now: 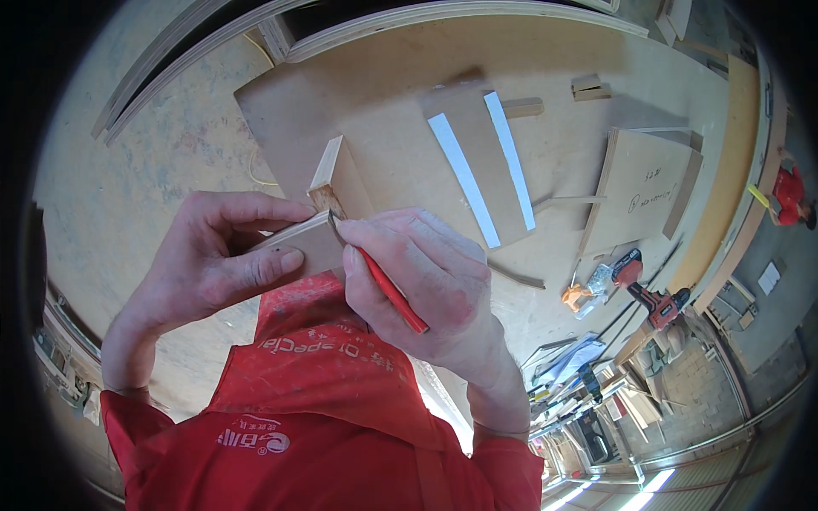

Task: Assembling wooden components using a nail gun and marking wood with a pencil for measurement.

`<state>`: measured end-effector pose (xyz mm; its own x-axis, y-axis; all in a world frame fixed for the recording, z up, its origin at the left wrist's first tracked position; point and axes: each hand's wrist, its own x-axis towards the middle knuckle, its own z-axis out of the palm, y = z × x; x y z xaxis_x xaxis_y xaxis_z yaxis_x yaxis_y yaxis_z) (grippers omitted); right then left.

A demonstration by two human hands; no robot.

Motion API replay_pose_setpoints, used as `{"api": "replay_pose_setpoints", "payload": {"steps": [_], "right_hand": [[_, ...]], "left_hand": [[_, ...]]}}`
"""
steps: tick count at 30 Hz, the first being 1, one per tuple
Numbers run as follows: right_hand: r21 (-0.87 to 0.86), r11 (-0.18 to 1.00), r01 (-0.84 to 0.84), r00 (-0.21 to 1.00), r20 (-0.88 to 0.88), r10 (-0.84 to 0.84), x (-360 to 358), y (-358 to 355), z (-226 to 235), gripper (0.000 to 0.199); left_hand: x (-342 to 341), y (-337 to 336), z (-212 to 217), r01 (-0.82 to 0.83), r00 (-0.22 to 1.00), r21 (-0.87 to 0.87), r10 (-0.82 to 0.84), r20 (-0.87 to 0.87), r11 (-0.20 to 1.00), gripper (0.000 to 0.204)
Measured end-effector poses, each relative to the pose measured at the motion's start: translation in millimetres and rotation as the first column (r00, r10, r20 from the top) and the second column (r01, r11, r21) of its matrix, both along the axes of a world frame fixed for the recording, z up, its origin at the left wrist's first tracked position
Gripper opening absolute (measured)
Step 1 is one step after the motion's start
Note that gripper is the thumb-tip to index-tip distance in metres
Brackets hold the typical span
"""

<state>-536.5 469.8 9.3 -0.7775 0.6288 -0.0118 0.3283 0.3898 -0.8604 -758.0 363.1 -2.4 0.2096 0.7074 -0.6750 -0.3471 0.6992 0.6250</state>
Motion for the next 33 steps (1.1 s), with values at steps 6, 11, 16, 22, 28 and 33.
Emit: {"api": "replay_pose_setpoints", "payload": {"steps": [6,11,16,22,28,33], "right_hand": [[-0.157,0.971,0.181,0.983,0.041,-0.177,8.0,-8.3,6.5,0.018],[-0.031,0.999,0.030,0.999,-0.034,-0.031,11.2,-2.6,-2.0,0.023],[0.024,0.998,0.065,0.998,0.026,-0.065,10.4,-8.5,-0.2,0.029],[0.074,0.997,0.013,0.997,-0.072,-0.008,7.8,-9.7,-5.8,0.034],[0.101,0.995,-0.006,0.997,-0.072,0.014,3.8,-6.7,-5.8,0.032],[0.124,0.992,-0.027,0.997,-0.065,0.035,0.3,-5.6,-4.8,0.031]], "left_hand": [[2.2,-2.5,-2.5,0.036,0.999,-0.020,-0.036,-0.036,0.999,0.037],[-1.1,0.1,-2.5,0.016,1.000,-0.009,-0.016,-0.014,1.000,0.040],[-2.0,2.4,-1.5,0.000,1.000,-0.017,0.000,0.004,1.000,0.043],[-2.8,1.7,-1.4,0.009,1.000,-0.027,-0.009,0.008,1.000,0.044],[-3.8,-0.1,-3.1,0.028,0.999,-0.026,-0.028,-0.018,0.999,0.045],[-3.0,-1.3,-4.3,0.005,1.000,-0.015,-0.005,-0.010,1.000,0.044]]}}
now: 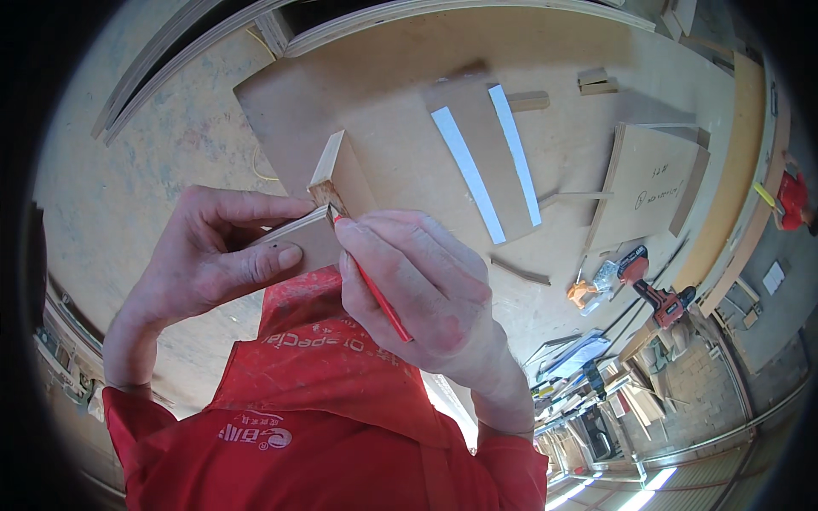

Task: Assembling wooden components using a nail gun and marking wood with a pencil for measurement.

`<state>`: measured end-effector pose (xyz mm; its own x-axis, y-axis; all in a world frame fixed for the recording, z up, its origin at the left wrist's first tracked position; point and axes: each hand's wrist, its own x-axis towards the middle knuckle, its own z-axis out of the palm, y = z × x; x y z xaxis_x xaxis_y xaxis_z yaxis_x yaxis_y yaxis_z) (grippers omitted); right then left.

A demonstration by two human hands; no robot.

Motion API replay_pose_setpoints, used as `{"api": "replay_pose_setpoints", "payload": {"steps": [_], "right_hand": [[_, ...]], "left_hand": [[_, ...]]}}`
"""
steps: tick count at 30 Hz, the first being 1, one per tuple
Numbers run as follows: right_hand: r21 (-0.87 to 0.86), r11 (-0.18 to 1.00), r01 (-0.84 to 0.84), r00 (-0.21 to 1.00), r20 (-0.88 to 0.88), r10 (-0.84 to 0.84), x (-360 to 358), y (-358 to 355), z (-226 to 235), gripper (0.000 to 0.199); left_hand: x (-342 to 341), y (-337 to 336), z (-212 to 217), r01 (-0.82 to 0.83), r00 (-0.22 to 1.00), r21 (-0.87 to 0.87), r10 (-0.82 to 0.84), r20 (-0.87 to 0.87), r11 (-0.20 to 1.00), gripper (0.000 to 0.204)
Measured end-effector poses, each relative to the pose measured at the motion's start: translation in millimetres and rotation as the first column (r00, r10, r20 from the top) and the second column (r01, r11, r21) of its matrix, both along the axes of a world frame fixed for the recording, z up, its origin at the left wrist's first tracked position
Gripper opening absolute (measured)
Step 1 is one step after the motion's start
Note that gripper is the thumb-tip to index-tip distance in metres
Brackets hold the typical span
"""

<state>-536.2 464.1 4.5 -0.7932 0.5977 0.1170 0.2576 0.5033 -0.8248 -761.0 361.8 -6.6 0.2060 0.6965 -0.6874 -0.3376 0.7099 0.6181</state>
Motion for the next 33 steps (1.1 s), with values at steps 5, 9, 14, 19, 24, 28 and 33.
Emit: {"api": "replay_pose_setpoints", "payload": {"steps": [5,9,14,19,24,28,33], "right_hand": [[0.016,1.000,-0.014,0.999,0.030,0.013,1.1,-2.2,4.0,0.031],[0.018,0.999,-0.026,0.999,0.037,0.026,1.5,-2.7,4.9,0.034],[0.038,0.999,-0.017,1.000,0.002,0.017,-4.3,3.0,-0.5,0.030],[0.022,0.999,-0.023,1.000,-0.010,0.023,-5.6,6.3,-1.0,0.030],[0.024,0.999,-0.022,0.999,0.034,0.021,1.4,-1.0,3.3,0.031],[0.007,1.000,0.023,1.000,0.010,-0.023,2.9,-3.0,2.8,0.030],[-0.006,0.998,0.057,0.998,0.002,-0.057,-0.6,1.0,2.3,0.028]], "left_hand": [[0.9,-1.0,-1.1,0.039,0.999,-0.021,-0.039,0.001,0.999,0.040],[3.2,-0.4,-0.5,0.053,0.999,-0.033,-0.053,-0.009,0.998,0.038],[-4.2,5.6,1.8,0.021,1.000,-0.028,-0.021,0.000,0.999,0.040],[-6.7,7.0,2.0,0.008,0.999,-0.052,-0.006,0.041,0.999,0.041],[-1.4,4.4,0.5,0.117,0.993,-0.059,-0.116,0.024,0.991,0.040],[-3.7,6.9,1.4,0.071,0.997,-0.039,-0.071,0.007,0.997,0.040],[-10.1,12.4,2.5,0.006,0.999,-0.021,-0.005,0.048,1.000,0.041]]}}
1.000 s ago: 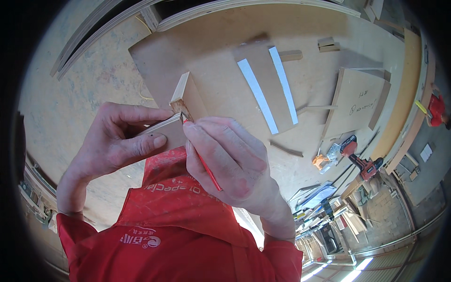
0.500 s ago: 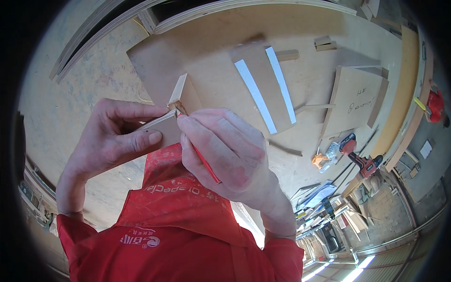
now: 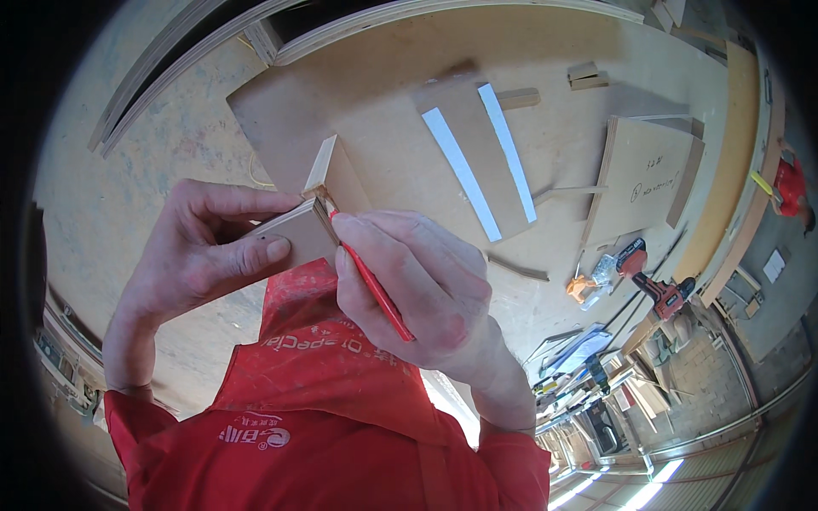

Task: Assembling wooden components using a nail gun and marking wood with a pencil for measurement.

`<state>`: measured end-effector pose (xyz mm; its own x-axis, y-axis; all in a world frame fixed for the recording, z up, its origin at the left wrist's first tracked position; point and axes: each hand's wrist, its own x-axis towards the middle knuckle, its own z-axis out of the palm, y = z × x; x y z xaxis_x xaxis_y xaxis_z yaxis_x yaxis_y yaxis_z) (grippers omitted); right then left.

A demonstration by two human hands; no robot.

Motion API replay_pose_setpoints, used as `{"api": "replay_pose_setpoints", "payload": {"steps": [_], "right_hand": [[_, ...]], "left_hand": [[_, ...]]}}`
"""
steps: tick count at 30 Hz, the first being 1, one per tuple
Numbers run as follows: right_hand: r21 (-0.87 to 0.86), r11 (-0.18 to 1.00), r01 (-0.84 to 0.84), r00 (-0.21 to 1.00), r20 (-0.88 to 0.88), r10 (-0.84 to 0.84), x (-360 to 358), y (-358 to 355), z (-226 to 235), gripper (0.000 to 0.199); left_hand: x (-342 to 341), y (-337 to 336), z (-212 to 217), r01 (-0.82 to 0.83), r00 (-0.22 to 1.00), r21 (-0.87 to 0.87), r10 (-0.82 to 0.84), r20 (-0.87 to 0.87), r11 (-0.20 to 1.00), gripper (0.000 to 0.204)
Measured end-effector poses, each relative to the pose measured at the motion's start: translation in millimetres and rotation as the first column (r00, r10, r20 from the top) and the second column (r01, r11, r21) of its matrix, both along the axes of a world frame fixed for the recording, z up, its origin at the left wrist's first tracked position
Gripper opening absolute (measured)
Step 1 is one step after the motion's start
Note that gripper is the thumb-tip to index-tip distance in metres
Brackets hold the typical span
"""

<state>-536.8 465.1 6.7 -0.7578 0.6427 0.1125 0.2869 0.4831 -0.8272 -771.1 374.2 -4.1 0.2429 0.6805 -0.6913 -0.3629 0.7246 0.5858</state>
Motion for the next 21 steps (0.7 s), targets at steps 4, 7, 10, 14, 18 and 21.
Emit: {"api": "replay_pose_setpoints", "payload": {"steps": [4,7,10,14,18,21], "right_hand": [[0.026,0.999,-0.035,0.999,-0.023,0.036,-5.7,1.7,-4.1,0.029],[0.036,0.999,-0.039,0.999,-0.019,0.040,-7.9,2.1,-4.6,0.030],[0.036,0.998,-0.042,0.999,-0.005,0.043,-8.4,2.1,-3.9,0.030],[0.041,0.998,-0.036,0.999,0.028,0.035,-7.7,-1.1,-3.0,0.031],[0.051,0.999,-0.015,1.000,-0.003,0.015,-6.6,-3.4,-5.1,0.032],[0.061,0.998,-0.018,1.000,-0.006,0.018,-6.5,-3.5,-6.8,0.032]], "left_hand": [[-2.1,1.2,0.1,0.008,1.000,-0.029,-0.008,0.007,1.000,0.042],[-3.1,1.0,-0.8,0.012,1.000,-0.038,-0.011,0.011,0.999,0.043],[-3.8,0.8,-2.1,0.022,1.000,-0.031,-0.022,0.000,0.999,0.043],[-2.2,-0.2,-2.7,0.012,1.000,-0.001,-0.012,-0.005,1.000,0.042],[-1.2,-0.4,-2.2,0.028,0.999,-0.004,-0.028,-0.025,1.000,0.043],[-0.2,-0.3,-1.7,-0.004,1.000,0.004,0.004,-0.015,1.000,0.043]]}}
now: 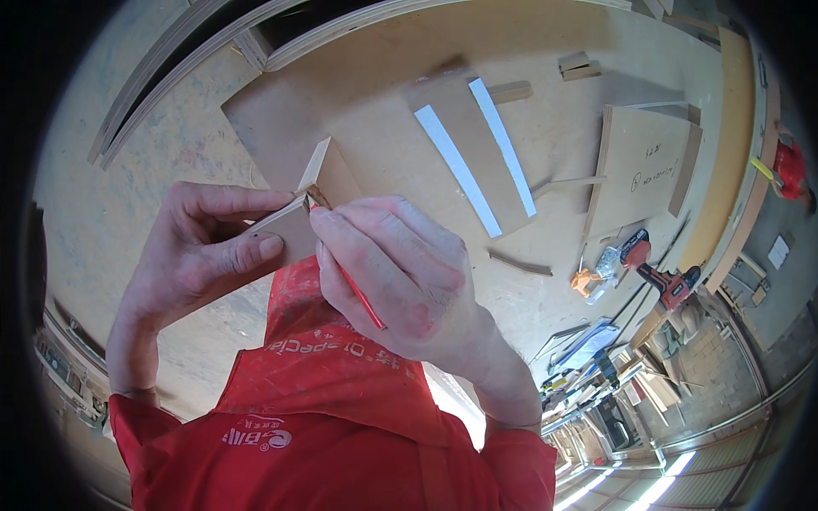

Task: Assembling wooden components using a nail gun and marking wood with a pencil for measurement.

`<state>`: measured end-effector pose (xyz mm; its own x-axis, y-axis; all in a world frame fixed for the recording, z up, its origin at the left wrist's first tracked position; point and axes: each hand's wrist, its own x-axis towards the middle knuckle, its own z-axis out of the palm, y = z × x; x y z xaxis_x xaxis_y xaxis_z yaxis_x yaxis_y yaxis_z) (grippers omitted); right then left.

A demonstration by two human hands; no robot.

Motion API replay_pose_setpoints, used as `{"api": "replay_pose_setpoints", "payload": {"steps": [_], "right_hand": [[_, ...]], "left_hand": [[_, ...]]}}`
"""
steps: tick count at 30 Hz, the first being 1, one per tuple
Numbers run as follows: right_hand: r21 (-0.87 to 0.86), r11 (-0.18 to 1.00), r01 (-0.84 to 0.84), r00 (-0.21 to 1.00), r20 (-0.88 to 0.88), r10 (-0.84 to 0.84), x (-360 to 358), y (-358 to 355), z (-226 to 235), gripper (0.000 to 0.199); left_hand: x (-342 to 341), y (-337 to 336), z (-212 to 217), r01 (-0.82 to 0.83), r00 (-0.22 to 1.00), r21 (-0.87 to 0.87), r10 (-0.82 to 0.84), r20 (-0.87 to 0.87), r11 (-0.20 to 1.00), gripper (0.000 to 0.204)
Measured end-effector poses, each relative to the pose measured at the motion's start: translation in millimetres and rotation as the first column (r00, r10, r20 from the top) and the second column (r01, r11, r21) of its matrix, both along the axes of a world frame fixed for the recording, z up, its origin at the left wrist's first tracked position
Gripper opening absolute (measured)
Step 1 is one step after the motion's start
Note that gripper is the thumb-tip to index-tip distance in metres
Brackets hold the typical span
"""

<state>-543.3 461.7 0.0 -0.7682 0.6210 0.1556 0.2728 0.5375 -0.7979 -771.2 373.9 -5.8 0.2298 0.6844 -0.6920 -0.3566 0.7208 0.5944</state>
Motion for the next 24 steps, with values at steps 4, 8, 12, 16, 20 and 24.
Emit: {"api": "replay_pose_setpoints", "payload": {"steps": [4,8,12,16,20,24], "right_hand": [[0.008,1.000,-0.010,1.000,0.004,0.010,-1.9,1.6,0.2,0.032],[-0.005,1.000,-0.029,0.999,0.036,0.029,-0.1,2.9,4.5,0.032],[-0.020,1.000,-0.020,0.998,0.054,0.021,7.8,-2.1,8.1,0.033],[-0.022,1.000,-0.003,0.999,0.043,0.004,22.0,-11.4,7.3,0.032],[-0.047,0.999,-0.001,0.999,0.051,0.003,43.7,-24.0,8.6,0.031],[-0.069,0.998,-0.007,0.998,0.061,0.011,75.0,-43.4,10.2,0.031]], "left_hand": [[-2.3,0.6,-0.5,0.020,1.000,-0.015,-0.020,-0.006,1.000,0.043],[-1.7,-0.9,-2.5,0.026,1.000,-0.014,-0.026,-0.001,1.000,0.043],[6.4,-4.8,-4.1,0.026,1.000,0.017,-0.026,0.008,1.000,0.042],[19.2,-11.5,-0.6,0.042,0.999,-0.042,-0.042,-0.001,0.998,0.041],[42.7,-24.2,2.9,0.038,0.999,-0.063,-0.039,-0.011,0.997,0.041],[74.9,-44.6,4.9,0.014,1.000,-0.069,-0.015,-0.015,0.997,0.041]]}}
